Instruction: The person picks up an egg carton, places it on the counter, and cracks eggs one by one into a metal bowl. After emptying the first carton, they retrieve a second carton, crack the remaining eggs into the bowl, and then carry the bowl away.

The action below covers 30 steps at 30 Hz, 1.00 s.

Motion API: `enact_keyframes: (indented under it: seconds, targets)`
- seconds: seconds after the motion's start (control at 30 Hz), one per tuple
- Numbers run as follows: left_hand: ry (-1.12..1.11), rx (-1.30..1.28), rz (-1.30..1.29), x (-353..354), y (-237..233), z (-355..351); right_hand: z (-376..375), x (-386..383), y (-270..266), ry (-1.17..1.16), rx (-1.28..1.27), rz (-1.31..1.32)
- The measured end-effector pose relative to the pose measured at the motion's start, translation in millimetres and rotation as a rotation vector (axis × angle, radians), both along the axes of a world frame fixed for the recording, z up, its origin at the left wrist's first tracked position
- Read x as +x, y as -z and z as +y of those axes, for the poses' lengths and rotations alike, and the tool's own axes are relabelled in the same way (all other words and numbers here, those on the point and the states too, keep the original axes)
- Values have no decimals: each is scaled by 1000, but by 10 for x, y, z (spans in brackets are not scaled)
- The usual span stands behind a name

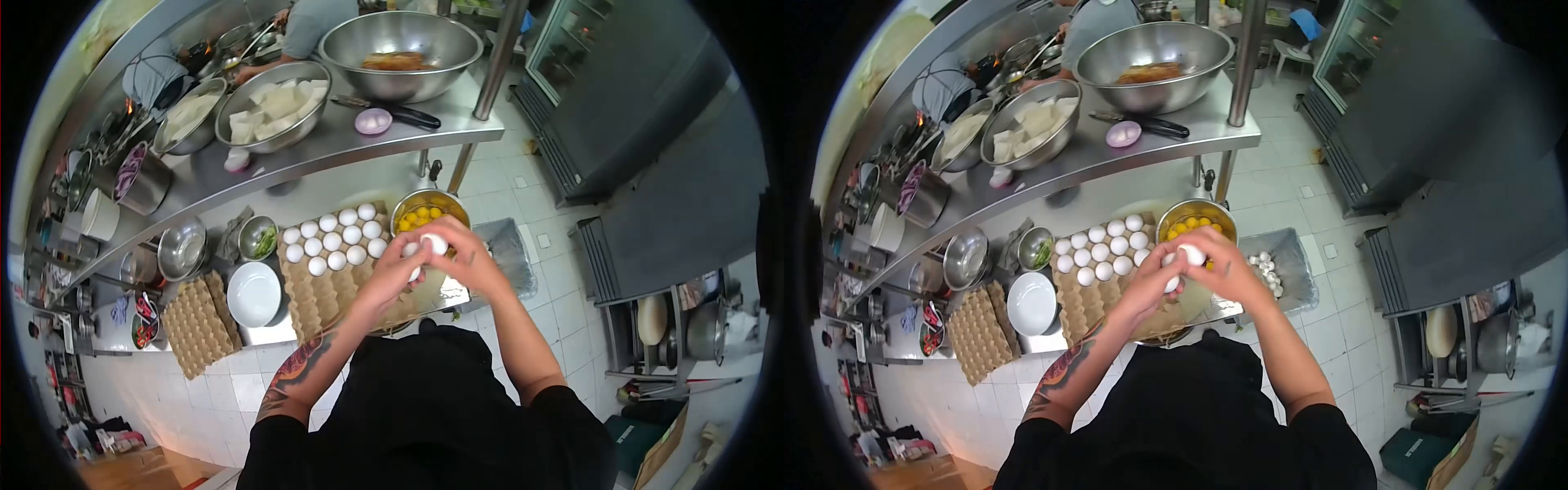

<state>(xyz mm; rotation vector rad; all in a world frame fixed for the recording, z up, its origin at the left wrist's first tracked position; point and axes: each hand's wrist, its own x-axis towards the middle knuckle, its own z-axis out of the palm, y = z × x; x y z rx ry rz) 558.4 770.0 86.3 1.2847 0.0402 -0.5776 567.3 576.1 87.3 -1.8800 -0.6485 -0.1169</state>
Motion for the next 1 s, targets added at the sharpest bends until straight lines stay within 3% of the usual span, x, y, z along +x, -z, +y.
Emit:
enact_keyframes:
  seconds: [0.03, 0.1, 0.17, 0.2, 0.27, 0.3, 0.33, 0.4, 0.47, 0.53, 0.57, 0.6, 0.67, 0.7, 0.73, 0.8, 0.83, 0.9, 1.0]
  targets:
    - [-27, -44, 26, -15, 81, 30, -104, 148, 150, 12, 48, -10]
    - [-65, -70, 1, -48, 147, 142, -373, 409, 183, 234, 295, 426]
    - [-140, -95, 3, -80, 174, 279, -569, 807, 382, 578, 478, 410]
    - [-137, -98, 8, -118, 158, 336, -591, 962, 497, 582, 475, 413]
    - [-184, -161, 31, -199, 96, 450, -600, 1229, 646, 595, 726, 430]
    - [-179, -142, 38, -243, 92, 532, -603, 1275, 608, 383, 628, 666]
    - [-182, -142, 36, -302, 111, 626, -615, 1252, 585, 380, 628, 665]
    - [-244, -135, -17, -437, 172, 820, -569, 1043, 316, 381, 1006, 697]
    - [-290, -86, -13, -555, 169, 1043, -532, 874, 257, 396, 1051, 696]
    - [-340, -132, -20, -652, 196, 1212, -468, 734, 290, 148, 902, 687]
    - [-369, -135, 6, -694, 114, 1245, -315, 676, 248, 215, 697, 630]
    - [-371, -137, 8, -720, 131, 1287, -239, 689, 311, 214, 695, 632]
    - [-395, -99, -44, -776, 173, 1356, -114, 706, 413, 282, 79, 152]
    - [-395, -102, -43, -794, 176, 1373, -92, 690, 376, 304, -96, 61]
    - [-398, -113, -53, -819, 165, 1390, -65, 678, 337, 302, -100, 61]
    - [-405, -125, -60, -866, 143, 1412, 18, 650, 224, 331, -442, -49]
    - [-431, -161, -20, -868, 127, 1395, 49, 634, 158, 327, -444, -48]
    - [-460, -198, 24, -851, 122, 1336, 127, 592, -3, 333, -834, 20]
    - [-505, -352, 192, -810, 191, 1236, 198, 575, 2, 290, -971, -3]
